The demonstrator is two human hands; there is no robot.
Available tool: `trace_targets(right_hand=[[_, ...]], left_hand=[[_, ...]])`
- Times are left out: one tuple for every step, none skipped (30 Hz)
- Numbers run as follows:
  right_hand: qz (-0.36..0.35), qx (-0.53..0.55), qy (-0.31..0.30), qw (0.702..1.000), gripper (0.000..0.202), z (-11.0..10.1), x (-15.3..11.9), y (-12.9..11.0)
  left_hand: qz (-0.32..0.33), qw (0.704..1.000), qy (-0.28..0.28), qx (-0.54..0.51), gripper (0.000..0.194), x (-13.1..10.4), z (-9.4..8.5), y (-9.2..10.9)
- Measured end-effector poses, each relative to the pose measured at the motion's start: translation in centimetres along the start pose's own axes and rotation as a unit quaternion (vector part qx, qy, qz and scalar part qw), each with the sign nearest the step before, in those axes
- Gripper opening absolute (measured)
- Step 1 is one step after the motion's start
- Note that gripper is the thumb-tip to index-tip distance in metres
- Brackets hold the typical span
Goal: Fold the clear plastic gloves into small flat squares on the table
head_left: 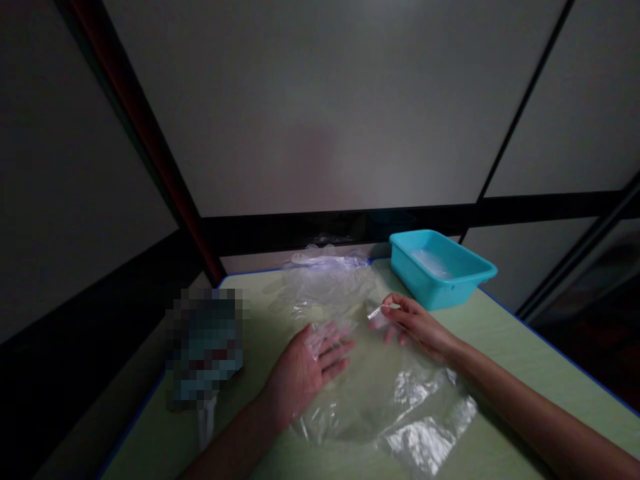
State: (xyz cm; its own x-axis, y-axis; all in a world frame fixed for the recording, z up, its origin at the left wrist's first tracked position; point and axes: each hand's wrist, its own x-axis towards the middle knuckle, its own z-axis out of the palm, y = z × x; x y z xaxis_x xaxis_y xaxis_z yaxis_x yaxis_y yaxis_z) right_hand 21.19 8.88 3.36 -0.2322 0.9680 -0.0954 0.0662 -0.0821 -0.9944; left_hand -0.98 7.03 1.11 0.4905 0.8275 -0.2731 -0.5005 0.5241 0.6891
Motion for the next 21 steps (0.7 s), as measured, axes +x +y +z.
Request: trace_targets(right_hand=[[0.002, 0.003, -0.004, 1.0, 0.031, -0.1, -0.1, 0.1], [0.003, 0.004, -0.01, 1.0, 0.031, -0.2, -0.2, 0.2], [0.005, 0.005, -0.016, 1.0, 0.032, -0.3, -0.3, 0.3], [0.008, 0.006, -0.022, 1.0, 0.033, -0.5, -0.5, 0.3], [0.009, 0.006, -0.029, 1.0, 0.034, -0.8, -0.6, 0.3], [0.007, 0.003, -0.04, 0.999, 0.035, -1.1, -0.8, 0.3], [-0.002, -0.004, -0.055, 0.998, 0.036, -1.4, -1.0, 0.2], [-0.016, -0.017, -0.071, 0.997, 0.04, -1.8, -1.2, 0.2], [-0.034, -0.036, -0.087, 0.995, 0.044, -2.2, -1.4, 0.1], [-0.053, -0.062, -0.102, 0.991, 0.05, -2.5, -1.6, 0.0], [-0.071, -0.09, -0.112, 0.987, 0.056, -2.8, -1.7, -0.1], [-0.086, -0.115, -0.117, 0.983, 0.059, -3.0, -1.9, -0.1], [-0.1, -0.142, -0.115, 0.978, 0.061, -3.1, -2.0, -0.2], [-0.116, -0.17, -0.108, 0.973, 0.061, -3.2, -2.0, -0.3], [-0.137, -0.199, -0.09, 0.966, 0.058, -3.2, -2.1, -0.3], [-0.162, -0.231, -0.065, 0.957, 0.053, -3.1, -2.1, -0.4], [-0.19, -0.263, -0.036, 0.945, 0.048, -2.9, -2.2, -0.5], [-0.217, -0.291, -0.009, 0.932, 0.041, -2.7, -2.3, -0.5], [-0.241, -0.315, 0.011, 0.918, 0.034, -2.5, -2.4, -0.6], [-0.26, -0.332, 0.022, 0.906, 0.028, -2.2, -2.5, -0.7], [-0.275, -0.347, 0.023, 0.896, 0.023, -1.9, -2.6, -0.8]], left_hand=[[0.006, 1.0, 0.007, 0.006, 0.034, 0.0, 0.1, -0.2], [0.014, 1.0, 0.015, 0.012, 0.033, 0.0, 0.1, -0.4], [0.024, 0.999, 0.022, 0.017, 0.033, 0.1, 0.2, -0.6], [0.035, 0.999, 0.029, 0.021, 0.035, 0.1, 0.2, -0.8], [0.045, 0.998, 0.036, 0.026, 0.036, 0.1, 0.2, -0.9], [0.055, 0.997, 0.043, 0.029, 0.036, 0.2, 0.2, -1.0], [0.065, 0.996, 0.05, 0.033, 0.036, 0.2, 0.2, -1.0], [0.075, 0.995, 0.057, 0.037, 0.036, 0.2, 0.2, -1.0], [0.086, 0.993, 0.064, 0.042, 0.035, 0.2, 0.2, -1.0], [0.098, 0.992, 0.07, 0.048, 0.034, 0.2, 0.2, -1.0], [0.111, 0.989, 0.078, 0.054, 0.033, 0.2, 0.3, -1.0], [0.125, 0.986, 0.086, 0.061, 0.032, 0.2, 0.4, -1.0], [0.141, 0.983, 0.096, 0.069, 0.032, 0.1, 0.5, -1.0], [0.157, 0.979, 0.106, 0.077, 0.031, 0.0, 0.6, -1.0], [0.174, 0.974, 0.118, 0.086, 0.032, 0.0, 0.6, -1.0], [0.191, 0.968, 0.13, 0.096, 0.032, 0.0, 0.6, -1.0], [0.207, 0.962, 0.143, 0.105, 0.033, -0.1, 0.6, -1.0], [0.223, 0.955, 0.157, 0.113, 0.034, -0.1, 0.5, -1.0], [0.237, 0.949, 0.17, 0.122, 0.034, -0.1, 0.4, -1.0], [0.25, 0.942, 0.183, 0.131, 0.035, -0.1, 0.3, -1.0], [0.261, 0.935, 0.195, 0.141, 0.035, 0.0, 0.1, -1.1]])
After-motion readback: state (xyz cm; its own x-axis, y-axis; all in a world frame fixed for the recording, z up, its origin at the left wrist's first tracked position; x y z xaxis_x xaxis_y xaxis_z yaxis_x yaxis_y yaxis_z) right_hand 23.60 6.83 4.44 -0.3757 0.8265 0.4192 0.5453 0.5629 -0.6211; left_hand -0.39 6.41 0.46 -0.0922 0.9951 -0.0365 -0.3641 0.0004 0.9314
